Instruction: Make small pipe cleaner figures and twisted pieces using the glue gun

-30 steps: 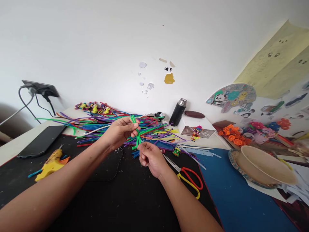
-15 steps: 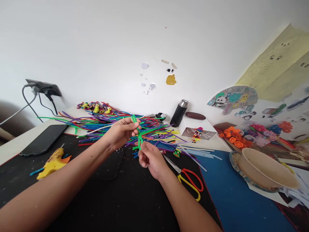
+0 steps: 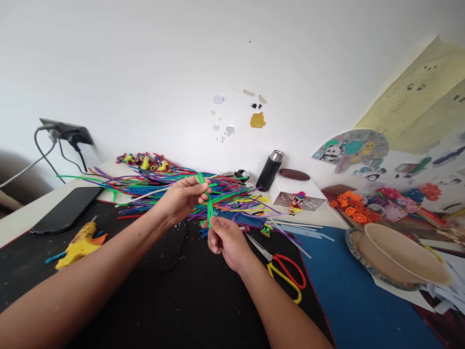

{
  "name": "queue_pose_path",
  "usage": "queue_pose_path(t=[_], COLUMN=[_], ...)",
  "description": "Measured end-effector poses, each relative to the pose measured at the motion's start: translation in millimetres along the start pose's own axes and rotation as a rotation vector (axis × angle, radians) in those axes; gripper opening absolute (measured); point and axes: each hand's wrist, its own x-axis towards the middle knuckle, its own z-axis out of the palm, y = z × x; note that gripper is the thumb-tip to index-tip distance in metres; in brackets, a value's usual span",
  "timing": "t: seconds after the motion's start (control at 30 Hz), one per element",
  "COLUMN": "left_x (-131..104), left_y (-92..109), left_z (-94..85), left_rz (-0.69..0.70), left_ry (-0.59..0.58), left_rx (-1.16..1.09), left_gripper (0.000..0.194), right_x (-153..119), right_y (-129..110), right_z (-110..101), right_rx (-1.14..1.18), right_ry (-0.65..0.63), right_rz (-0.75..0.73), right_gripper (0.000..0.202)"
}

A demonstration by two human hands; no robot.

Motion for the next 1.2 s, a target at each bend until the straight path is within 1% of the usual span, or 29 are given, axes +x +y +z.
queue_pose_path(t=[0.27, 0.5, 0.8, 0.97, 1.2], left_x=[-0.1, 0.0, 3.3, 4.5, 5.7], left_y=[-2.0, -1.9, -8.1, -9.0, -9.3], left_z=[0.5, 0.0, -5.9, -7.5, -7.6], left_rz=[0.030, 0.048, 0.083, 0.106, 0.122], left_ry=[0.036, 0.044, 0.056, 0.073, 0.088], left_rx=[0.053, 0.102, 0.164, 0.180, 0.172], left_gripper=[0.031, 0.038, 0.038, 0.038, 0.038], right_x=[1.7, 0.8, 1.0, 0.7, 2.3], right_y=[4.1, 2.5, 3.8, 5.0, 7.7], right_z=[-1.8, -0.4, 0.5, 2.6, 1.5], right_rx=[-0.021, -0.046, -0.121, -0.195, -0.186], right_ry=[0.031, 0.068, 0.102, 0.093, 0.110], right_rz=[-0.016, -0.021, -0.030, -0.061, -0.076], right_gripper=[0.052, 0.051, 0.055, 0.055, 0.053])
